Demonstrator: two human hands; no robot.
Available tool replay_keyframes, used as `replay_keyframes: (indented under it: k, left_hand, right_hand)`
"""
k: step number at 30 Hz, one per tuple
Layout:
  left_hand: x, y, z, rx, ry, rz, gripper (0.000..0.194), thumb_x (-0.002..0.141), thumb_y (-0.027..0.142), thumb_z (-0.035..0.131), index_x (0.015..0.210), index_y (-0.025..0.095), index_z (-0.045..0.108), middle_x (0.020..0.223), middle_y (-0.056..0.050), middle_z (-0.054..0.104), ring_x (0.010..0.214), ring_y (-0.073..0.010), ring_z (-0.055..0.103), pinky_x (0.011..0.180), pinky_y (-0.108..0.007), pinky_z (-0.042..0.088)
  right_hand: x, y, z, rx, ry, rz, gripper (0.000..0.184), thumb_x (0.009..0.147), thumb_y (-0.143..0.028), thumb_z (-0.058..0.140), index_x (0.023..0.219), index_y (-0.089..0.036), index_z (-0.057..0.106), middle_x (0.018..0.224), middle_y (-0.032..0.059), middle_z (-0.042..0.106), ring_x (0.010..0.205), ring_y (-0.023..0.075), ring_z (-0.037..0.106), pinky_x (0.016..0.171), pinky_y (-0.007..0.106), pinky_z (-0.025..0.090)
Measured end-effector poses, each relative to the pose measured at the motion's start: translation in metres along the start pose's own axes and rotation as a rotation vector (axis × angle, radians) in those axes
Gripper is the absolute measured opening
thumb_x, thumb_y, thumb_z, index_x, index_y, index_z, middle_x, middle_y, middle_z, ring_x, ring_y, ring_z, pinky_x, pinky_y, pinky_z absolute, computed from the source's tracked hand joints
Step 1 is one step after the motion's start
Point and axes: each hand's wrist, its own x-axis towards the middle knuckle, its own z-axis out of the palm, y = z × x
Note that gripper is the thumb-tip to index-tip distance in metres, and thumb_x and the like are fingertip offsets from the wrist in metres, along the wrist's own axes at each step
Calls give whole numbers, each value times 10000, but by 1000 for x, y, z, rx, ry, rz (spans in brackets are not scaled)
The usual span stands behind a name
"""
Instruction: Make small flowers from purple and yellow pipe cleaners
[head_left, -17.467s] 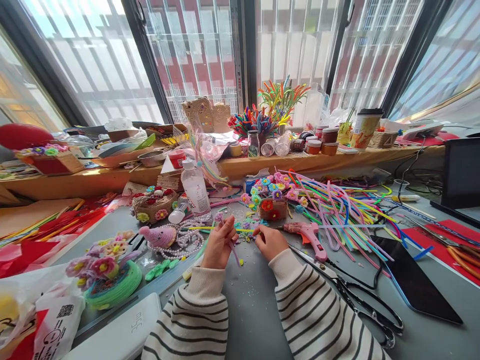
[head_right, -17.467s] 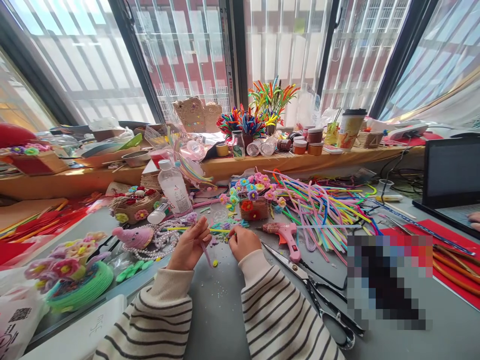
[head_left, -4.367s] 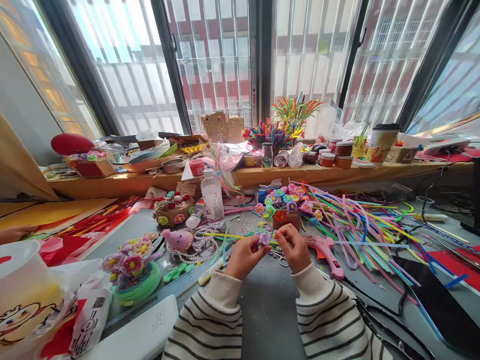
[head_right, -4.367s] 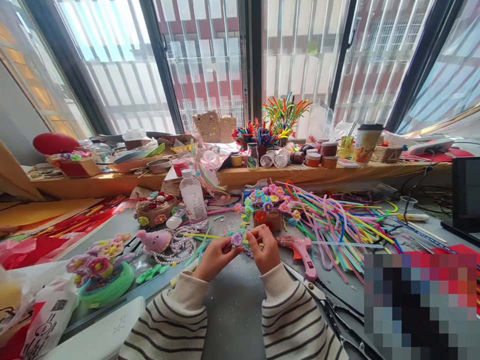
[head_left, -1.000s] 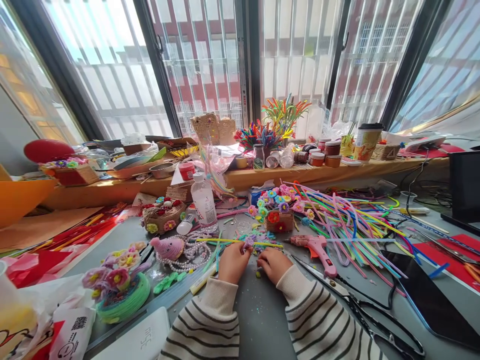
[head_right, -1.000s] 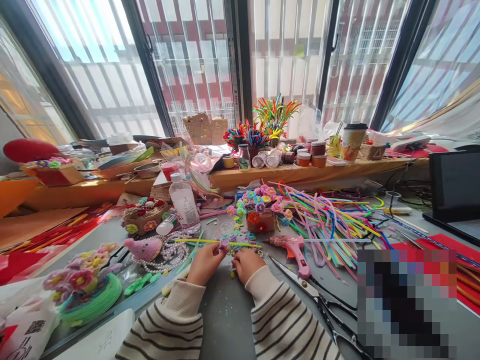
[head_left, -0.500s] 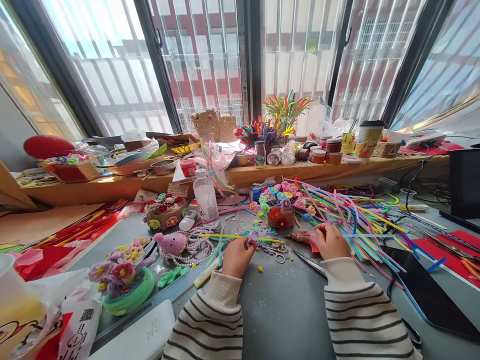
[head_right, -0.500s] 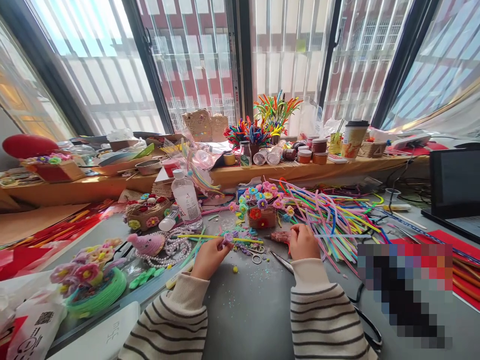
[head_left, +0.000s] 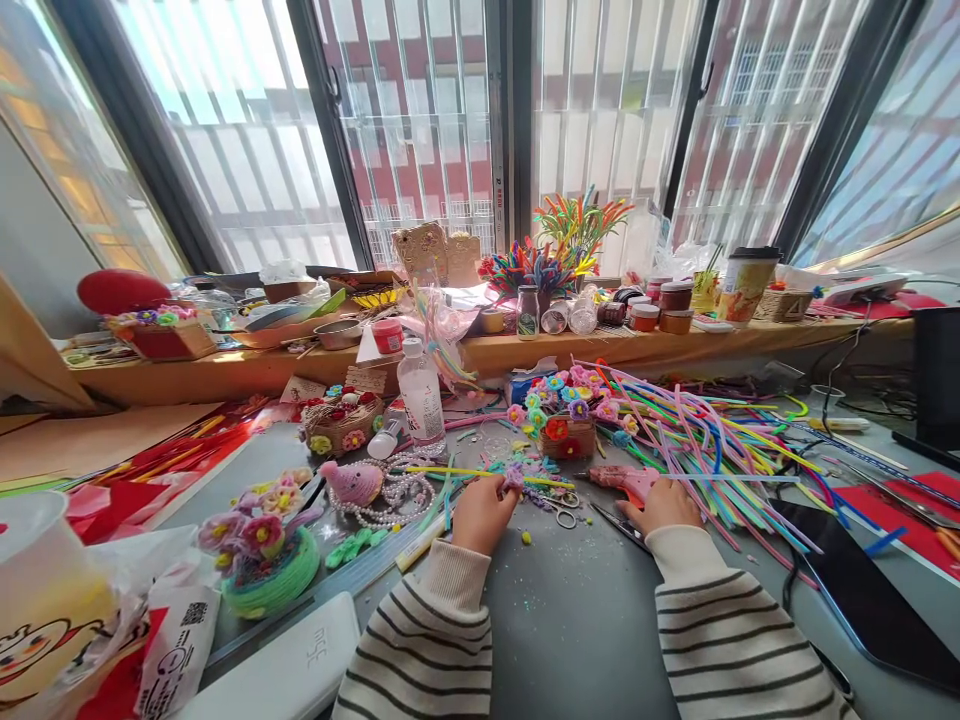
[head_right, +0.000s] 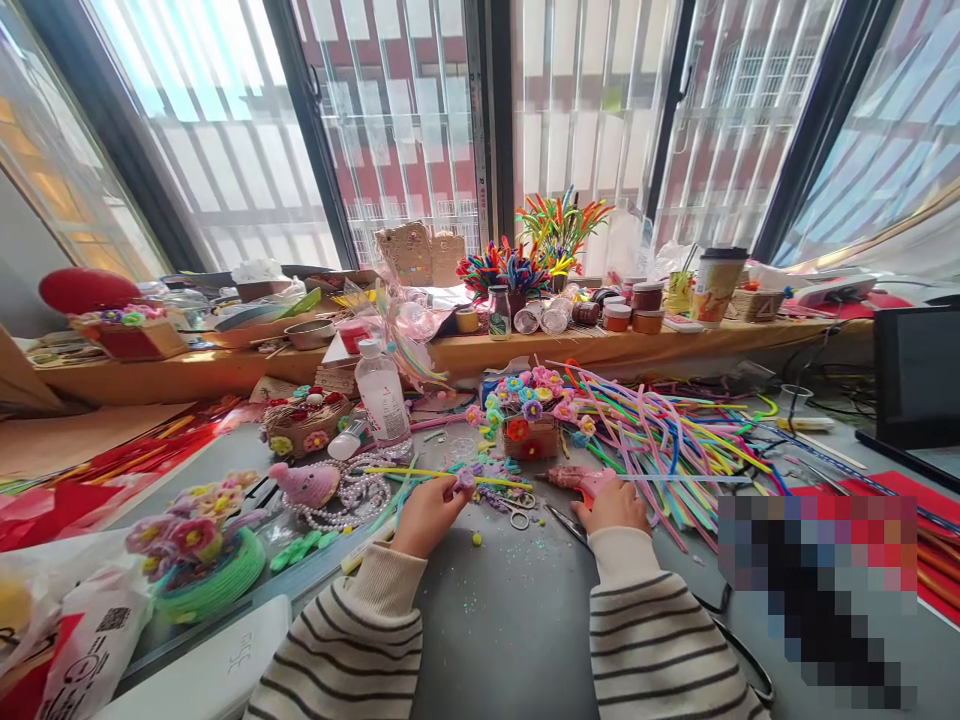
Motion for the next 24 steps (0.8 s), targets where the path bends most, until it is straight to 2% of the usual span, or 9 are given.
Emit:
replay_keyframes:
  k: [4,9,16,24]
  left_hand:
    - [-1,1,-1,-31,-35,-5,270,708,325,381,523,167,500,489,15,470,485,-95,414,439,-205,181]
    - [-1,2,-2,-59,-64,-11,296,716,335,368,520,168,515,491,13,484,492,-94,426,442,-204,183]
    - [-1,1,-1,24,-20,-7,232,691,324,412,536,164,480,484,23,445,472,-91,386,432,-204,169]
    - [-1,2,0,-50,-52,85,213,711,267,380,604,169,535,536,4,518,529,-104,446,470,-198,226]
  right_hand:
    - [1,0,-4,75,-8,6,465,599,-405,478,897,-49,500,853,204,553,778,276,541,600,319,393]
    - [-6,-2,-16,185,127,65,460,588,-402,472,893,-58,490,826,153,563,746,250,550,586,296,391]
    - [-17,-2,-23,259,155,-11,441,585,-451,486,844,-97,532,764,107,602,681,232,565,556,284,385]
    - [-24,-9,-28,412,348,-89,432,580,-472,455,840,-136,535,725,74,602,616,204,558,512,265,378]
